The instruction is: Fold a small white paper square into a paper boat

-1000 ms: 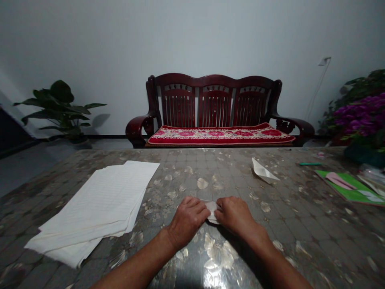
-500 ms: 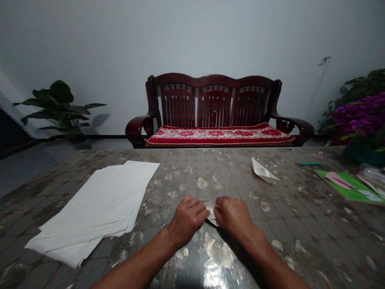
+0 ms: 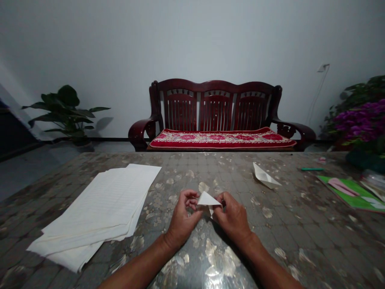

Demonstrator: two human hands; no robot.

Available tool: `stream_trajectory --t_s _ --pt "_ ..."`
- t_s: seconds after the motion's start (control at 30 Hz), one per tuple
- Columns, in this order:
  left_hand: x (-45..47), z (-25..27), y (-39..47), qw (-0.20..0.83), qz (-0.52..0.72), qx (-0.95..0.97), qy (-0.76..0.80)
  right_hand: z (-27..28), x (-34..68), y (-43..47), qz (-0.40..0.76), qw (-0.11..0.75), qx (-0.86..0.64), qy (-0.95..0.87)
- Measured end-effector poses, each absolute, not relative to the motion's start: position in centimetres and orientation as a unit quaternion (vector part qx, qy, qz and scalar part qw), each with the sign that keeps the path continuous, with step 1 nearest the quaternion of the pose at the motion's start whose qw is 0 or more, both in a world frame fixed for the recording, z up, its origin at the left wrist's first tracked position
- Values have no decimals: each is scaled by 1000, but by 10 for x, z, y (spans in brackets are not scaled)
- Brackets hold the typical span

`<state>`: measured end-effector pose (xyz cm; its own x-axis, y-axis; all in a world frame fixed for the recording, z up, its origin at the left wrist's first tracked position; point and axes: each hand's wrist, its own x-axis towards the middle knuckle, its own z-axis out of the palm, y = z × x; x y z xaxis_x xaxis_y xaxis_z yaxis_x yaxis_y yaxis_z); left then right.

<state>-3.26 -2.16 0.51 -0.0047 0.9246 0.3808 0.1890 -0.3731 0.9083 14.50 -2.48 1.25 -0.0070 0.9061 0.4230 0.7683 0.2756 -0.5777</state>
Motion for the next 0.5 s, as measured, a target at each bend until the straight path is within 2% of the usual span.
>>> stream_trajectory --t_s 0.07,0.17,0.33,0.5 --pt "-31 5 -21 378 530 617 442 10 143 -25 79 412 -558 -716" --pt "-34 5 -21 371 502 657 423 9 143 -28 50 470 -469 -746" --pt "-44 7 -21 252 555 675 417 19 143 -38 42 498 -343 -795" --pt "-49 13 -20 148 598 701 359 27 143 -44 107 513 -299 -798"
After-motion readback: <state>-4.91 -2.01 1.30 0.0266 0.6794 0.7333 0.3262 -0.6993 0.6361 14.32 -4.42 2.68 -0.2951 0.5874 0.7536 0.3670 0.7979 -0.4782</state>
